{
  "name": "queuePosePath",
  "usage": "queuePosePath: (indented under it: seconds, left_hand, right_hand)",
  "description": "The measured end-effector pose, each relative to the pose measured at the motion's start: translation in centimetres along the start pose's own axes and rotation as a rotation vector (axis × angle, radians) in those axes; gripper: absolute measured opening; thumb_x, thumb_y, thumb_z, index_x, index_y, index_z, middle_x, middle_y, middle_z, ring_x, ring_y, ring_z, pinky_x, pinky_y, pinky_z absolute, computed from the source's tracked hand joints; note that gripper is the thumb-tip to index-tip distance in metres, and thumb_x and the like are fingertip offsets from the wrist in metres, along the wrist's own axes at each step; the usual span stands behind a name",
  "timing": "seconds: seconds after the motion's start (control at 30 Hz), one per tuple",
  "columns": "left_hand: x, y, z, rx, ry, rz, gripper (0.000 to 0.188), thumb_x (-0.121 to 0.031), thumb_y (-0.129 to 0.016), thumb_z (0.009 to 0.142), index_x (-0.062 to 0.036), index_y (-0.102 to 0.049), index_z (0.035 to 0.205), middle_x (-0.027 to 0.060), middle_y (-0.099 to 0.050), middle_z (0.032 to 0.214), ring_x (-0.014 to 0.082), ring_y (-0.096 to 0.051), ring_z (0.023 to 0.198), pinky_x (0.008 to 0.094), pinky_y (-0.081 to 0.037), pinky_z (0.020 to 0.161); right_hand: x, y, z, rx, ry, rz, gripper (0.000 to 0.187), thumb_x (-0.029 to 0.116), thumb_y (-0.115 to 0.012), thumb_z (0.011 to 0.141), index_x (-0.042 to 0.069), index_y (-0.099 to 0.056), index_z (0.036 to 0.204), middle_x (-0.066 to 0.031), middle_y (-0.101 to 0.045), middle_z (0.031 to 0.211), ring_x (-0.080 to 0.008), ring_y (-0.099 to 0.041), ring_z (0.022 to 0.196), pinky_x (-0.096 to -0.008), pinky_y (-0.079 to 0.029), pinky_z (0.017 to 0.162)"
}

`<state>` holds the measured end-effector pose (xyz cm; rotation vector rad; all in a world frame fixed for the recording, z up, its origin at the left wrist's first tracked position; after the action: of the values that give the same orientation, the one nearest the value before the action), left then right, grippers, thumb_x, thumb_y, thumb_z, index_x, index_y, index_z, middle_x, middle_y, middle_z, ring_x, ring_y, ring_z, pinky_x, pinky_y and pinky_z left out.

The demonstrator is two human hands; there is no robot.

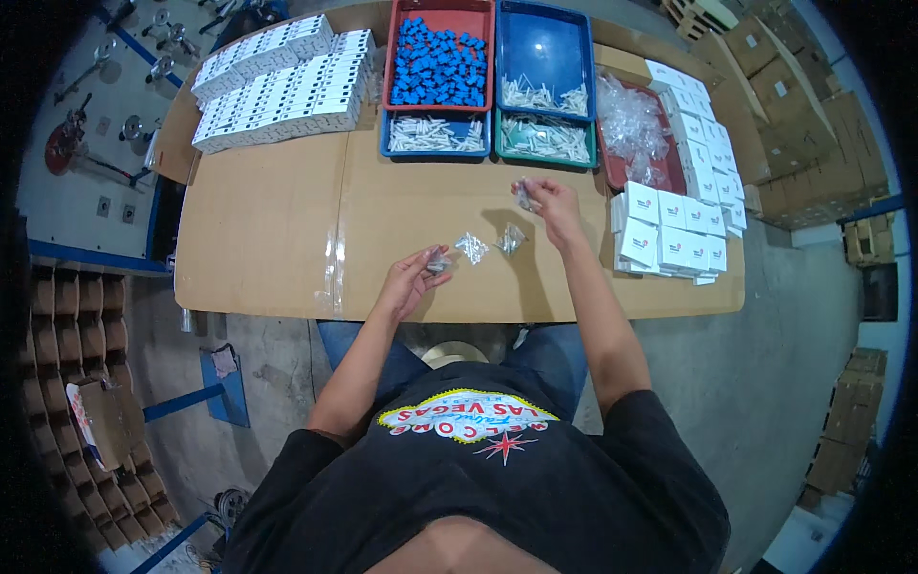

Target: The person repeatedly picks small white boxes from a stack, opens them, places small plastic-wrapped items inside, and closes the boxes. They then place the packed boxes into a growing stack on the right side of the table. The process is repeated continuously throughout the clip.

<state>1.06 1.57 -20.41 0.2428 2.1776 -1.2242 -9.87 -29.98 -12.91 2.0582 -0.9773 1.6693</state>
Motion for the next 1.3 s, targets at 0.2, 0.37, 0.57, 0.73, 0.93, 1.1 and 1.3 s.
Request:
queuePosePath:
  seconds: [0.2,0.37,0.57,0.73,0.93,1.1,1.3]
  left_hand:
    - [1.4,1.3,0.6,-0.019,-0.06,0.018,0.026,-0.017,-0.062,0.108,0.0037,-0.07,0.123,0.0196,-0.072,0.127,0.0279,-0.071,0.117,0.0452,-0.06,0.103]
    - [2.2,1.6,0.9,-0.057,-0.134,0.053,0.015,-0.014,-0.064,0.107,0.0002,-0.067,0.103,0.0168,-0.075,0.11,0.0256,-0.074,0.106,0.0388,-0.06,0.097]
    - [1.8,0.8,0.7,-0.106,-0.165,0.093,0.014,-0.012,-0.067,0.105,-0.0037,-0.062,0.096,0.0096,-0.072,0.095,0.0207,-0.074,0.089,0.0333,-0.059,0.084]
    - [1.7,1.2,0.6,-0.135,-0.179,0.06,0.014,-0.012,-0.068,0.105,-0.0049,-0.06,0.096,0.0065,-0.068,0.09,0.0197,-0.072,0.085,0.0331,-0.06,0.082]
    - [1.7,1.2,0.9,-0.12,-0.152,0.035,0.012,-0.013,-0.068,0.105,-0.0058,-0.06,0.098,0.0066,-0.068,0.092,0.0197,-0.072,0.086,0.0361,-0.061,0.085]
    - [2.4,1.3,1.5,-0.073,-0.162,0.038,0.015,-0.019,-0.067,0.106,-0.0036,-0.064,0.107,0.0076,-0.068,0.093,0.0206,-0.072,0.087,0.0391,-0.062,0.087]
    - [2.3,2.6,1.1,-0.144,-0.142,0.069,0.019,-0.018,-0.063,0.108,-0.0005,-0.065,0.114,0.0092,-0.069,0.099,0.0234,-0.073,0.088,0.0408,-0.062,0.089]
  right_hand:
    - [2.2,-5.7,8.8,0.014,-0.051,0.017,0.024,0.02,-0.086,0.091,0.006,-0.066,0.09,-0.0079,-0.075,0.095,-0.0191,-0.075,0.087,-0.0392,-0.063,0.077]
    - [4.1,-9.7,14.6,0.1,-0.253,-0.161,0.035,0.028,-0.088,0.09,0.004,-0.066,0.104,-0.0092,-0.071,0.104,-0.0202,-0.074,0.087,-0.0385,-0.067,0.076]
    - [4.8,-9.9,19.8,0.166,-0.422,-0.552,0.031,0.023,-0.088,0.086,0.006,-0.069,0.103,-0.0071,-0.072,0.092,-0.0179,-0.071,0.076,-0.0344,-0.065,0.07]
    - [5.4,-11.4,21.7,0.169,-0.186,-0.814,0.02,0.001,-0.077,0.083,-0.009,-0.061,0.078,-0.0174,-0.069,0.076,-0.0244,-0.071,0.059,-0.0369,-0.057,0.048]
    - [6.1,-10.9,21.9,0.2,0.083,-1.248,0.038,0.028,-0.067,0.096,-0.007,-0.074,0.084,-0.0248,-0.074,0.086,-0.0303,-0.075,0.067,-0.0443,-0.059,0.067]
    - [6.3,-7.4,18.9,-0.015,0.134,-1.053,0.047,0.046,-0.062,0.102,0.003,-0.078,0.096,-0.0185,-0.077,0.089,-0.0274,-0.076,0.075,-0.0434,-0.058,0.073]
    - [3.8,1.1,12.7,0.015,-0.228,-0.499,0.033,0.037,-0.071,0.097,0.004,-0.072,0.1,-0.0046,-0.067,0.079,-0.013,-0.054,0.057,-0.0335,-0.042,0.047]
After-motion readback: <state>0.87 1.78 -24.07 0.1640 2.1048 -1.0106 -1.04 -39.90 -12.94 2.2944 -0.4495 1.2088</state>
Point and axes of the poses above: each hand's wrist, its own z-axis towards the middle knuckle, its own y-axis out of the back of the hand, x = y × z, the point moved 2 cm from there along z, towards the middle knuckle
